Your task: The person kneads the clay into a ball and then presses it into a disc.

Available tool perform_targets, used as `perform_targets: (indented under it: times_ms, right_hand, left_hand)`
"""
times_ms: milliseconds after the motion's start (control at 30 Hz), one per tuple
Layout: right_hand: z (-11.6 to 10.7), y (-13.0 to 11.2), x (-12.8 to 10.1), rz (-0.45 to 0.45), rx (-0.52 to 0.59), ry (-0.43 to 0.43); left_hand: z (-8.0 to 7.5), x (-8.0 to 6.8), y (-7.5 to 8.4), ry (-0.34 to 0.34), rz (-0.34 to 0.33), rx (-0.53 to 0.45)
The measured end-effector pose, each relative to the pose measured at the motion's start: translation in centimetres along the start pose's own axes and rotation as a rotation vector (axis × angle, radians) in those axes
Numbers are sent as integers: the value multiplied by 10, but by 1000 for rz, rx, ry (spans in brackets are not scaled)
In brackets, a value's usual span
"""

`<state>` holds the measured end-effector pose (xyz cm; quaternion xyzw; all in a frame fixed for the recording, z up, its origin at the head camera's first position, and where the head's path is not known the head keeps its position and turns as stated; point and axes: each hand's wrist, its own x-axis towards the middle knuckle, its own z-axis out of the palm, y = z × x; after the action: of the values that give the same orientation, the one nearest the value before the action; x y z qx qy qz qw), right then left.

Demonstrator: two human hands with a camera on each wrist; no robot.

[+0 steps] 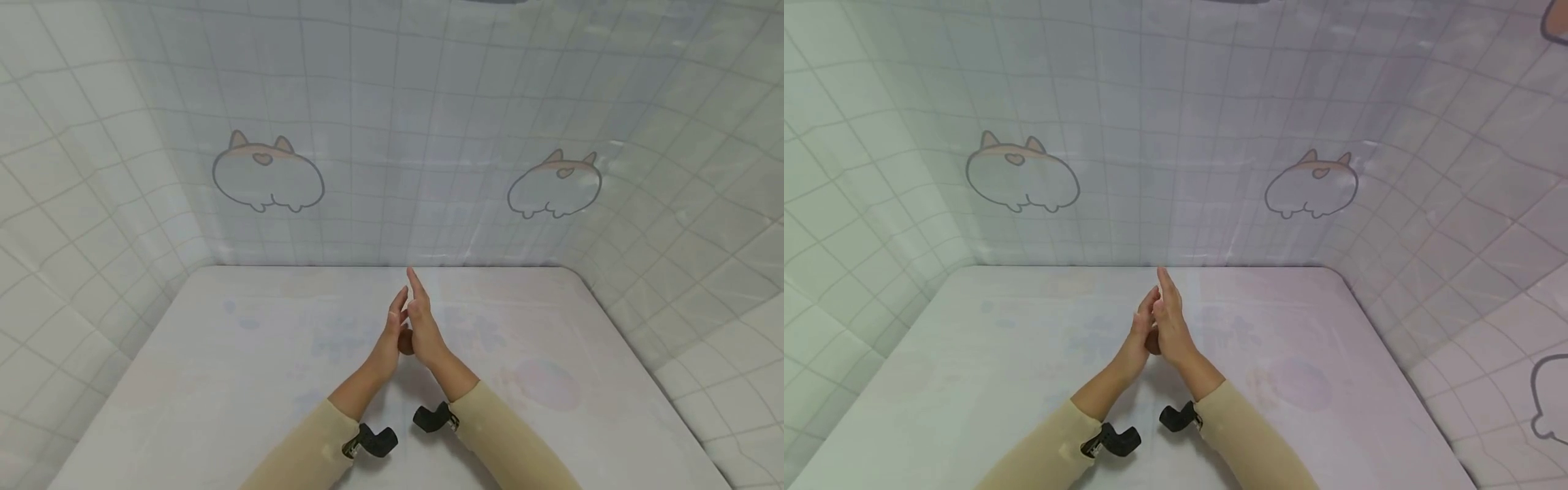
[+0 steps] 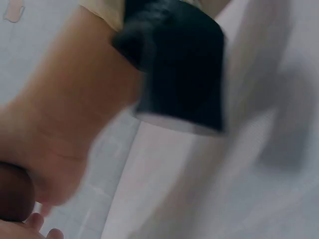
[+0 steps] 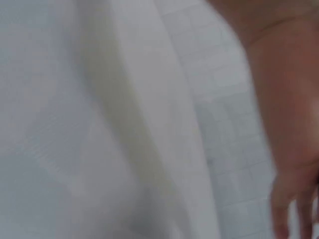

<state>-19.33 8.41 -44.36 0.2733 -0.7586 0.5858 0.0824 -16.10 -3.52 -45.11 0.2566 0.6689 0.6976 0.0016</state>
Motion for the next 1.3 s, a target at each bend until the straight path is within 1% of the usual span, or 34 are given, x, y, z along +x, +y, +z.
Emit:
perform_targets:
  times_ms: [133,267,333,400,533,600,633,733,867,967,1033,1100,1167,1300]
  right_hand:
    - [4,10,-3,0,-33,-21]
    - [9,11,-9,-1,-40,-43]
    - [12,9,-13,-19,-31,-54]
    - [15,7,-16,-51,-22,-62]
    - [21,0,-23,-103,31,-57]
    - [23,-3,-25,-130,55,-52]
    - [24,-5,-25,-143,69,-48]
    - [24,-10,-25,-191,79,-31]
    - [22,-17,-22,-225,71,7]
    - [17,-21,-18,-236,72,41]
    - [14,-23,-14,-230,64,59]
    - [10,-22,-10,-194,76,61]
    - [6,-18,-6,-127,97,48]
    - [2,-8,-2,-8,134,1]
  left_hand:
    - [-2,1,4,39,32,5]
    - [-4,4,7,82,41,19]
    - [-5,5,9,101,40,20]
    - [-5,6,10,118,54,39]
    - [-9,9,11,138,101,103]
    - [-11,10,10,141,104,137]
    - [-12,11,10,140,95,153]
    - [-15,11,6,118,32,164]
    - [-16,9,-1,58,-58,166]
    - [-15,7,-5,11,-87,167]
    - [-14,5,-5,-16,-91,161]
    - [-12,3,-4,-35,-84,150]
    - [-10,1,-3,-52,-69,133]
    - [-6,-1,-1,-64,-21,91]
